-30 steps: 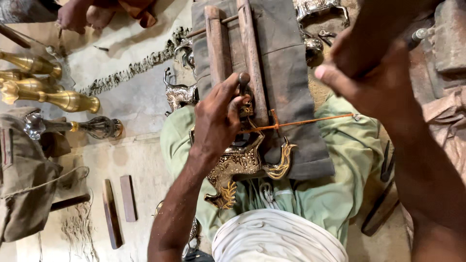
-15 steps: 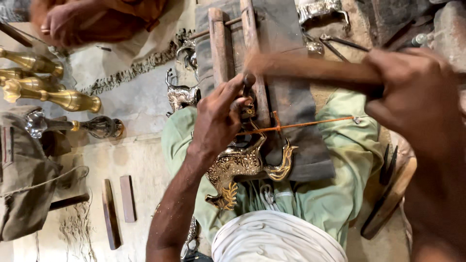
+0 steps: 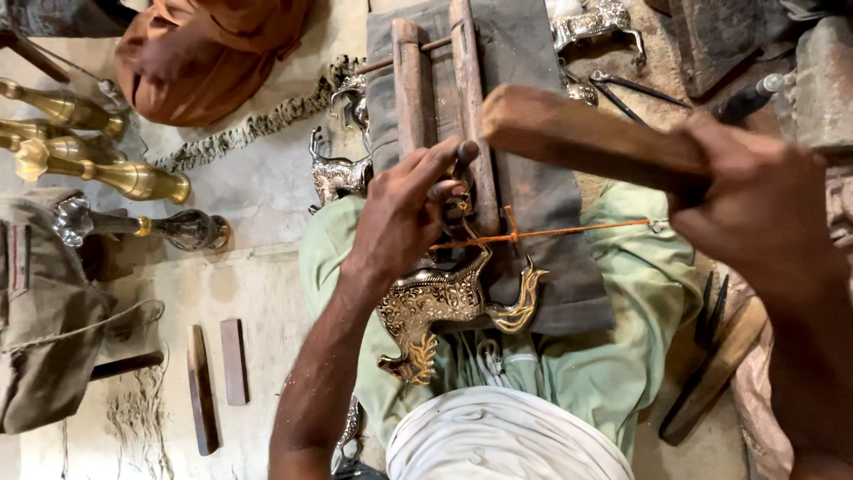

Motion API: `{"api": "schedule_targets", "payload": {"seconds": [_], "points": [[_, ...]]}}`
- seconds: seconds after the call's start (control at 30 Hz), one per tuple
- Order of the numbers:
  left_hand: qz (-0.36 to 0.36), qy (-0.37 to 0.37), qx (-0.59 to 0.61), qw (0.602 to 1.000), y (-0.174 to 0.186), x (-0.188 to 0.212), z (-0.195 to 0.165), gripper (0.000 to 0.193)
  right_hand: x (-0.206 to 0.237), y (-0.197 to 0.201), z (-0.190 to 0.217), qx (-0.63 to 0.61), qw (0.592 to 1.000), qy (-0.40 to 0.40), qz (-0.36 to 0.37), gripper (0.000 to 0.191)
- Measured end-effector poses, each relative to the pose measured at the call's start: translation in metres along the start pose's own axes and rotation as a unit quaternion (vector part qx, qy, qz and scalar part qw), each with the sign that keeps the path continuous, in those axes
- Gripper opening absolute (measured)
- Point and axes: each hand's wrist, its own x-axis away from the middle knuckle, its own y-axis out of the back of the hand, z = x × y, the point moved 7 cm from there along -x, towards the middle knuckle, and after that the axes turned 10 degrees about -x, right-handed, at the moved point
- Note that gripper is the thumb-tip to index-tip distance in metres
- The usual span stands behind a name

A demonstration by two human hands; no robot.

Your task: The person sits on the floor holding a small punch against an ornate silver animal figurine strapped to a lap board and repeatedly strikes the punch with a wooden mallet to shape the metal decoration, repositioning the punch and the figurine between strikes.

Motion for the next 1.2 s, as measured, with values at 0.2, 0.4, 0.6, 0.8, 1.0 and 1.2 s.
{"api": "schedule_targets", "payload": {"seconds": [0.2, 0.4, 0.6, 0.8, 1.0, 1.2], "points": [[-0.131, 0.074, 0.161, 0.975, 0.003, 0.007, 0.018, 0.05, 0.006, 0.002, -0.001, 0.032, 0.999, 0.034, -0.017, 0.056], [-0.109, 0.076, 0.058, 0.989, -0.006, 0.006, 0.013, 0.06, -0.006, 0.008, 0.014, -0.023, 0.973, 0.157, -0.167, 0.037], [-0.126, 0.081, 0.047, 0.988, -0.005, 0.008, 0.009, 0.06, -0.04, 0.009, 0.026, -0.096, 0.957, 0.21, -0.174, 0.031], [-0.122, 0.1, 0.025, 0.987, -0.006, 0.009, 0.014, 0.061, -0.064, 0.012, 0.052, 0.2, 0.923, 0.282, -0.168, 0.031], [-0.115, 0.116, 0.04, 0.986, -0.004, 0.009, 0.018, 0.059, -0.064, 0.01, 0.04, 0.255, 0.914, 0.282, -0.14, 0.041], [-0.117, 0.1, 0.057, 0.986, -0.003, 0.008, 0.015, 0.057, -0.065, 0.008, 0.017, 0.048, 0.958, 0.247, -0.138, 0.035]]}}
